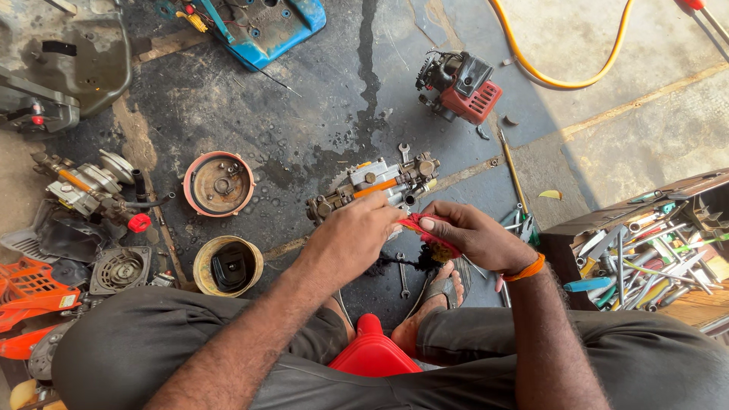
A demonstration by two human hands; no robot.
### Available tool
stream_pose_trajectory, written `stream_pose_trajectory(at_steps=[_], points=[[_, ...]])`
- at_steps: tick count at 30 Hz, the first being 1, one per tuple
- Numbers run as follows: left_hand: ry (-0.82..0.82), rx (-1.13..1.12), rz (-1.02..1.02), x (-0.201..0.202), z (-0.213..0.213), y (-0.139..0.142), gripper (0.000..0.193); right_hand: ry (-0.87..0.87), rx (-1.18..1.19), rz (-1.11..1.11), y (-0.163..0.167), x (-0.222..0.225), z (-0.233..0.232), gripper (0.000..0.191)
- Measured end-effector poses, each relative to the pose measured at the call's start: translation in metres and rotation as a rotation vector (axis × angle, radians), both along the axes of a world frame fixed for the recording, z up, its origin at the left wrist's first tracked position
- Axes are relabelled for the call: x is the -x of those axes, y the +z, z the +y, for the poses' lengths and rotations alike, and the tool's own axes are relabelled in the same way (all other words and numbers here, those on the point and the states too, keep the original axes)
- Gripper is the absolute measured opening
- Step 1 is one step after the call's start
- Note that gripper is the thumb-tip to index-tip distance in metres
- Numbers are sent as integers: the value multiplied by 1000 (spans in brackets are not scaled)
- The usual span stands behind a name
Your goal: The person sits on a red stool and wipes a small engine block with a red rag, rotating it to clean multiple sides. They use a screwdriver to scrape residue from crevices and continue wiping the exterior surfaces.
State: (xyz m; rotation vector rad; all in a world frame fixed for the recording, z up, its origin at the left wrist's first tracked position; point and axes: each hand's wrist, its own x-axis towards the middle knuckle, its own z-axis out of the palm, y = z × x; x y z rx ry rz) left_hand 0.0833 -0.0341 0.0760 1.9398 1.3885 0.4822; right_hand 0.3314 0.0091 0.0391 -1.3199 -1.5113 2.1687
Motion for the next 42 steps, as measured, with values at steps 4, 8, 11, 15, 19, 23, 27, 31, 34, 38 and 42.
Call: stream_pose_trajectory(at_steps=[4,8,11,15,19,23,27,31,34,38,42], points=[[70,144,-57,4,6,-7,25,-82,-3,21,-20,0,2,28],[116,296,132,-2,4,-20,22,-88,-155,-122,-52,15,-1,27],[116,175,244,-2,2,-34,19,-102,-272,-317,-76,27,-7,29],[139,-98,281,-2,0,-52,17,-165,-221,-268,-90,31,-11,32],[184,54,225,-3,1,-61,16,-209,-26,-148,-81,26,-9,35],[189,44,220,-4,2,-62,19,-70,8,-148,-68,23,-8,39],[167,44,240,-4,3,-63,18,-38,-27,-57,-70,17,-6,35],[165,87,202,-3,3,-68,14,-181,194,8,-86,6,0,29],[128,-4,251,-3,2,-72,16,-262,282,135,-100,8,-1,26],[87,-210,361,-6,-4,-74,23,-355,258,24,-111,25,-8,24],[49,-174,428,-9,-9,-71,24,-390,98,-89,-108,39,-12,28]])
